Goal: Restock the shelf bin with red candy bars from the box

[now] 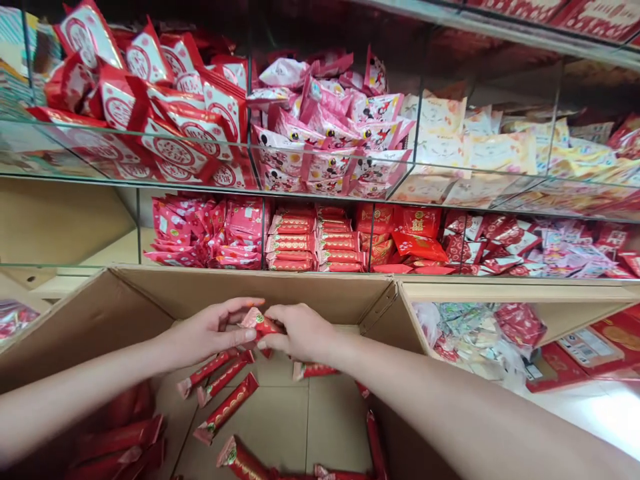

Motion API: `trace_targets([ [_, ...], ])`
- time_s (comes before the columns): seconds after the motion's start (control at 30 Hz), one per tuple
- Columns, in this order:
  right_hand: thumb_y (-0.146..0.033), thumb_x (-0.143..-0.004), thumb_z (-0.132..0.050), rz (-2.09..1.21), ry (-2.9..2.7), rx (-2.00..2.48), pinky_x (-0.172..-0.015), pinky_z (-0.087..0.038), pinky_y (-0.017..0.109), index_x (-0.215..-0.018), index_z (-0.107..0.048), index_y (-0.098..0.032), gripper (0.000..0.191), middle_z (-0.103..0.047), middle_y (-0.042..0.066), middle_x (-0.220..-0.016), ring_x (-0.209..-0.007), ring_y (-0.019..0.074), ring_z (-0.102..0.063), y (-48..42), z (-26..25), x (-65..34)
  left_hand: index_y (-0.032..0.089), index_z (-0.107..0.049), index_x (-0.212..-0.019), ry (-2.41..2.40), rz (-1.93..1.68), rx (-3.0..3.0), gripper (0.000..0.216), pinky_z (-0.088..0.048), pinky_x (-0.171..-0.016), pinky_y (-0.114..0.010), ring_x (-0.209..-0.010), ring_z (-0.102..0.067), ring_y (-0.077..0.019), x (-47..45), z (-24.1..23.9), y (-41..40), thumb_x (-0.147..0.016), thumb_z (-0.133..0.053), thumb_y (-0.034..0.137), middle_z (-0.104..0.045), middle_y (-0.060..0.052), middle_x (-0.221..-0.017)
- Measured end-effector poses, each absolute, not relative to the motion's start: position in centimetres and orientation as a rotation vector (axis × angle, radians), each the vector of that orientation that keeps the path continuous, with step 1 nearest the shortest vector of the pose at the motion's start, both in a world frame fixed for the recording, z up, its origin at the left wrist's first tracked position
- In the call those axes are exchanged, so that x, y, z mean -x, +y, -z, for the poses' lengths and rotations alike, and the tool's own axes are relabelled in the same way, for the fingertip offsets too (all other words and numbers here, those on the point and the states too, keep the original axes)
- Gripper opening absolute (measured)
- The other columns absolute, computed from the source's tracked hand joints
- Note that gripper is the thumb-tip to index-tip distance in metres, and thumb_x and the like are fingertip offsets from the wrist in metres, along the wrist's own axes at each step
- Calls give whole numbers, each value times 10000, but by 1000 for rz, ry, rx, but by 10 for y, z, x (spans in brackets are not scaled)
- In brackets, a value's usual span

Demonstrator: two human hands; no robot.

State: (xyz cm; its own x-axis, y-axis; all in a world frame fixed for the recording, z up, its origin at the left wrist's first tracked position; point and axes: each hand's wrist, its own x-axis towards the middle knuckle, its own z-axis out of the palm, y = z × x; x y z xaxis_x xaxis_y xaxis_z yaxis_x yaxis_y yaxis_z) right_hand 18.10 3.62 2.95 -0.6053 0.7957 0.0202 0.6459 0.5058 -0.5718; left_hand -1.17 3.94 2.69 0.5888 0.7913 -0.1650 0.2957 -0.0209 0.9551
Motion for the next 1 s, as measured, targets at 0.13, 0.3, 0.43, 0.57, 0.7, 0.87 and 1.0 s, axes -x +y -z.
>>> trace_targets([
  [0.13, -281, -754, -567, -625, -2382, 1097, -594, -368, 200, -873, -576, -148, 179, -590, 18, -763, -641, 103, -497, 30, -46, -182, 173, -561, -973, 899, -623, -1388, 254, -468, -718, -260, -806, -607, -146, 3, -49, 30, -737, -593, 259, -661, -11, -864],
  [0.3, -258, -766, -557, -569, -2404, 1086, -642, -390, 216, -931, -562, -154, 195, -608, 41, -838, -713, 127, -536, 30, -52, -191, 169, -562, -929, 1004, -742, -1211, 224, -477, -697, -262, -785, -638, -163, 0, -56, 28, -726, -613, 249, -691, -27, -864],
  [0.43, -203, -778, -539, -596, -2424, 1026, -665, -394, 208, -978, -563, -167, 204, -616, 34, -858, -735, 124, -548, 32, -54, -194, 163, -570, -906, 998, -773, -1221, 225, -480, -660, -259, -762, -644, -168, 1, -57, 29, -710, -631, 255, -696, -36, -849],
  [0.57, -218, -771, -549, -624, -2372, 1070, -645, -399, 208, -1039, -509, -161, 277, -614, 26, -856, -700, 116, -545, 31, -56, -194, 146, -603, -863, 1040, -823, -1135, 210, -478, -628, -251, -715, -643, -164, 2, -57, 28, -694, -648, 262, -700, -41, -783],
  [0.7, -229, -778, -533, -640, -2348, 1106, -597, -393, 213, -1001, -480, -158, 240, -602, 15, -795, -643, 112, -524, 27, -56, -194, 144, -626, -903, 1026, -851, -1007, 227, -467, -608, -249, -708, -648, -172, 3, -57, 26, -726, -613, 287, -704, -62, -800],
  [0.87, -215, -792, -513, -505, -2341, 1085, -642, -407, 238, -936, -519, -169, 152, -589, 27, -806, -703, 128, -521, 26, -54, -192, 151, -608, -951, 1065, -853, -1048, 280, -449, -596, -266, -708, -644, -188, 1, -59, 25, -751, -562, 343, -685, -53, -796],
  [1.0, -218, -803, -513, -126, -2260, 1081, -782, -398, 305, -949, -566, -160, 166, -590, 73, -893, -843, 167, -509, 34, -66, -203, 166, -530, -1009, 1117, -771, -1184, 334, -428, -570, -263, -657, -612, -158, -2, -59, 24, -757, -527, 385, -656, -45, -824],
])
